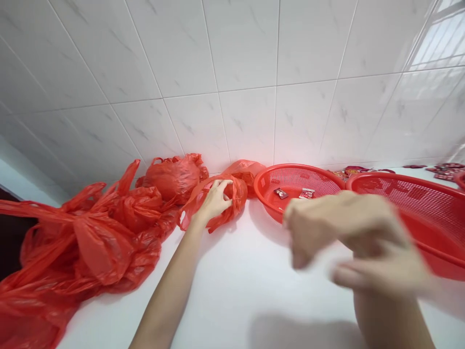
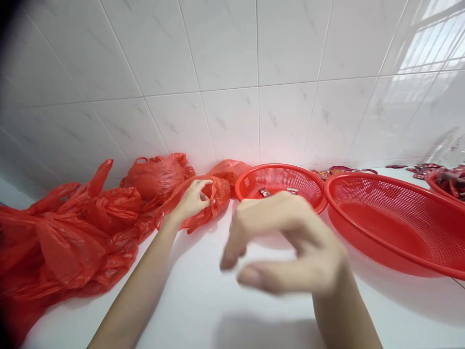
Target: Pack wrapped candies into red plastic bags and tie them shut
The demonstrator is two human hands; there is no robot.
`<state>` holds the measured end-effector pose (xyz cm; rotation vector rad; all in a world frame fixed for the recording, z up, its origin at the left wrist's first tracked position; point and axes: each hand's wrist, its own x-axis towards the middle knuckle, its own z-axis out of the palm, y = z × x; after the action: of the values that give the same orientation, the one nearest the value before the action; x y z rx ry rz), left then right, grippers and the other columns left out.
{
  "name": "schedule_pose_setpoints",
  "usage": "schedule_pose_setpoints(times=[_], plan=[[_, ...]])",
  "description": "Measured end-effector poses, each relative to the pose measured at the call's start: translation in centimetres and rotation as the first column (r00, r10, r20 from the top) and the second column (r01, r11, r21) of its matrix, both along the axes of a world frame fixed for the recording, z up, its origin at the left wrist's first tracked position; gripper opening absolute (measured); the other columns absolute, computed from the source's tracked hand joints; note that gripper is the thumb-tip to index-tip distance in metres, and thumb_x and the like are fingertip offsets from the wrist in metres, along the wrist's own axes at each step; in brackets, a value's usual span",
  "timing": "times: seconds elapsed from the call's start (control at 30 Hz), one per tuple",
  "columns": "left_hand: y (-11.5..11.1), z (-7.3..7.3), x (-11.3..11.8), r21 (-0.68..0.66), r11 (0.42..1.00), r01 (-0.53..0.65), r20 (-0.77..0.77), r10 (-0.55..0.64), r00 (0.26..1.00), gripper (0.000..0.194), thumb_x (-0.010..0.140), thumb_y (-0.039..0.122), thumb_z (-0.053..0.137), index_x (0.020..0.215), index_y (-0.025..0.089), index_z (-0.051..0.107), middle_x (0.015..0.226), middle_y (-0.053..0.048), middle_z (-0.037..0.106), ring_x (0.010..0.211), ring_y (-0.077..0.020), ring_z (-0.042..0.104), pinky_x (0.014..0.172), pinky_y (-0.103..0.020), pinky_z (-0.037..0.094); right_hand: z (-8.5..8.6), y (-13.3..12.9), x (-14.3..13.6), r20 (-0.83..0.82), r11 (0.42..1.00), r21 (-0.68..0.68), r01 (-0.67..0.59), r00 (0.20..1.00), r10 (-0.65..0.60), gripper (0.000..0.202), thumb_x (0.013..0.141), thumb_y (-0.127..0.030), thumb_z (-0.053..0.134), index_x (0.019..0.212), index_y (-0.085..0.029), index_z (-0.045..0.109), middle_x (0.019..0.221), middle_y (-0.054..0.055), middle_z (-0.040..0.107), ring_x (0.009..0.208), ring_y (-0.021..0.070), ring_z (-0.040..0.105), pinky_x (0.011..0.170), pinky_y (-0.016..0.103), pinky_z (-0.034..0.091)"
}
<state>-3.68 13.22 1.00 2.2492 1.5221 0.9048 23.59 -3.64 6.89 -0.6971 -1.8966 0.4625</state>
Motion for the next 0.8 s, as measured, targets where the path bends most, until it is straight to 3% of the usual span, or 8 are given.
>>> schedule_pose_setpoints(times=[0.07, 0.1, 0.23, 0.33, 0.4, 0.53, 0.7, 0.8], plan=[[-0.3, -0.1, 0.0, -0.076, 0.997, 0.018, -0.037, -0.020, 0.999, 0.069, 0.076, 0.013, 0.067, 0.142, 0.021, 0.051, 0.141, -0.013, 0.056, 0.076, -0.0163, 0.069, 0.085, -0.037, 0.058, 0.7, 2.4, -1.6, 0.228, 0.968, -0.128, -0.217, 0.943, 0.241, 0.017, 0.093, -0.034, 0.064, 0.101, -0.031, 0.079, 0.090, -0.001, 0.076, 0.083, 0.0183, 0.071, 0.077, 0.032, 0.056], [-0.4, -0.1, 0.1, -0.103, 0.994, 0.027, -0.042, -0.031, 0.999, 0.070, 0.078, 0.015, 0.066, 0.145, 0.021, 0.048, 0.141, -0.013, 0.058, 0.079, -0.0175, 0.069, 0.086, -0.037, 0.058, 0.7, 3.8, -2.5, 0.328, 0.950, -0.203, -0.235, 0.898, 0.293, 0.022, 0.093, -0.028, 0.063, 0.109, -0.032, 0.079, 0.097, 0.000, 0.077, 0.085, 0.0181, 0.071, 0.076, 0.031, 0.056], [-0.2, -0.4, 0.1, -0.106, 0.994, 0.032, -0.020, -0.034, 0.999, 0.055, 0.081, 0.012, 0.057, 0.135, 0.019, 0.058, 0.119, -0.009, 0.071, 0.091, -0.0207, 0.070, 0.086, -0.032, 0.055, -2.0, 8.0, -6.4, 0.728, 0.941, -0.319, 0.114, 0.665, 0.166, 0.056, 0.086, -0.024, 0.069, 0.140, -0.038, 0.061, 0.137, 0.011, 0.064, 0.097, 0.0274, 0.073, 0.082, 0.040, 0.057], [0.1, -0.4, 0.0, -0.054, 0.997, 0.052, -0.045, -0.054, 0.998, 0.042, 0.080, 0.011, 0.053, 0.119, 0.020, 0.066, 0.093, -0.004, 0.074, 0.086, -0.0207, 0.069, 0.081, -0.031, 0.054, -4.2, 9.2, -8.0, 0.815, 0.876, -0.405, 0.264, 0.538, 0.215, 0.076, 0.088, -0.029, 0.068, 0.156, -0.041, 0.038, 0.161, 0.017, 0.038, 0.108, 0.0352, 0.071, 0.084, 0.046, 0.057], [0.2, -0.3, -0.2, -0.020, 0.998, 0.065, -0.070, -0.067, 0.995, 0.033, 0.078, 0.011, 0.051, 0.104, 0.022, 0.068, 0.089, -0.002, 0.073, 0.083, -0.0201, 0.068, 0.081, -0.031, 0.053, -5.0, 9.6, -8.3, 0.817, 0.857, -0.425, 0.291, 0.532, 0.224, 0.084, 0.089, -0.032, 0.068, 0.161, -0.036, 0.025, 0.164, 0.020, 0.031, 0.114, 0.0374, 0.069, 0.088, 0.046, 0.056], [0.4, -0.5, -0.4, 0.019, 1.000, -0.017, -0.106, 0.018, 0.994, 0.018, 0.074, 0.011, 0.054, 0.086, 0.021, 0.062, 0.098, -0.006, 0.072, 0.097, -0.0246, 0.067, 0.089, -0.036, 0.052, -5.5, 10.2, -8.1, 0.815, 0.871, -0.375, 0.317, 0.561, 0.146, 0.087, 0.091, -0.035, 0.064, 0.163, -0.015, 0.020, 0.154, 0.027, 0.045, 0.120, 0.0392, 0.065, 0.092, 0.043, 0.053], [0.3, -1.4, -0.4, -0.010, 0.998, -0.059, -0.078, 0.058, 0.995, 0.041, 0.076, 0.023, 0.066, 0.116, 0.019, 0.060, 0.134, -0.016, 0.063, 0.129, -0.0325, 0.056, 0.101, -0.042, 0.049, -6.1, 10.8, -7.6, 0.770, 0.897, -0.354, 0.263, 0.627, 0.120, 0.084, 0.094, -0.033, 0.058, 0.162, -0.004, 0.018, 0.124, 0.025, 0.070, 0.106, 0.0344, 0.071, 0.085, 0.038, 0.053], [0.3, -1.4, -0.1, -0.110, 0.994, -0.014, 0.036, 0.019, 0.999, 0.042, 0.075, 0.023, 0.068, 0.116, 0.020, 0.062, 0.129, -0.015, 0.067, 0.124, -0.0325, 0.060, 0.100, -0.043, 0.050, -6.4, 11.0, -7.4, 0.731, 0.906, -0.362, 0.219, 0.670, 0.130, 0.085, 0.094, -0.034, 0.056, 0.163, -0.007, 0.015, 0.106, 0.017, 0.076, 0.095, 0.0305, 0.073, 0.080, 0.036, 0.053]])
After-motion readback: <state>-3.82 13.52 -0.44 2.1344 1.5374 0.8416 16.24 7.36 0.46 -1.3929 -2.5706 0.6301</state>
